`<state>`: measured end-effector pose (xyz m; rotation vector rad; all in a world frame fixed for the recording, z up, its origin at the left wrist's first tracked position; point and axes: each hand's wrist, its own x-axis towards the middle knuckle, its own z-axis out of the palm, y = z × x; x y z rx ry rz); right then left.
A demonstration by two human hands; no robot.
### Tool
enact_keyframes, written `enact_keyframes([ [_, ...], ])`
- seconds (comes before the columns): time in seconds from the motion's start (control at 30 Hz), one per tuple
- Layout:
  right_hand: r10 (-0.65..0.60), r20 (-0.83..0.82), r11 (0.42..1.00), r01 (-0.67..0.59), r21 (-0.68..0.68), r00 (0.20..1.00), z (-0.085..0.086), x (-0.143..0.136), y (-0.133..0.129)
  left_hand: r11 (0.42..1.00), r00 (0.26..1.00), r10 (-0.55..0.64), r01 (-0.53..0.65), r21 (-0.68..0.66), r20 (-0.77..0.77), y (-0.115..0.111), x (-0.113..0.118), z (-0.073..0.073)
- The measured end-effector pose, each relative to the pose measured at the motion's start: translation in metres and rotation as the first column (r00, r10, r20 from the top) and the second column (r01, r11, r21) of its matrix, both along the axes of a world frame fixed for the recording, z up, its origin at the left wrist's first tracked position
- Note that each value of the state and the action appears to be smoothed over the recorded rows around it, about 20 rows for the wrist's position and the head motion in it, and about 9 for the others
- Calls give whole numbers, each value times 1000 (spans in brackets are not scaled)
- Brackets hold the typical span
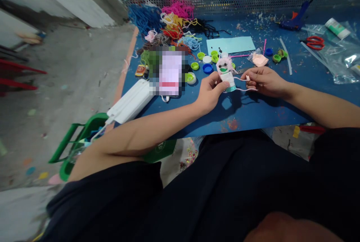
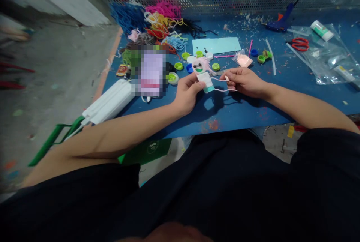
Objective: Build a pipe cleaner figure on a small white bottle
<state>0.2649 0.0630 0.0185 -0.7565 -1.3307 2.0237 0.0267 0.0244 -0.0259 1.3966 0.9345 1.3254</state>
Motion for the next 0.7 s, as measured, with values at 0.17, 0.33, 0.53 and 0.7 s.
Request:
enact_keyframes([
  [0.17,20,-7,999,-20,40,1000,-9,2,7,999,999,-7,10,51,-45,1,-2,-1],
  [0.33,-22,79,997,16,72,997,-10,3,9,994,997,-8,16,109,-71,1,-3,-2],
  [0.53,-38,119,992,23,125,992,-8,2,6,986,991,-7,30,165,-134,0,-4,-3],
  [0.7,-105,112,980,83,183,988,-12,3,7,969,985,26,17,246,-171,-1,-1,-3],
])
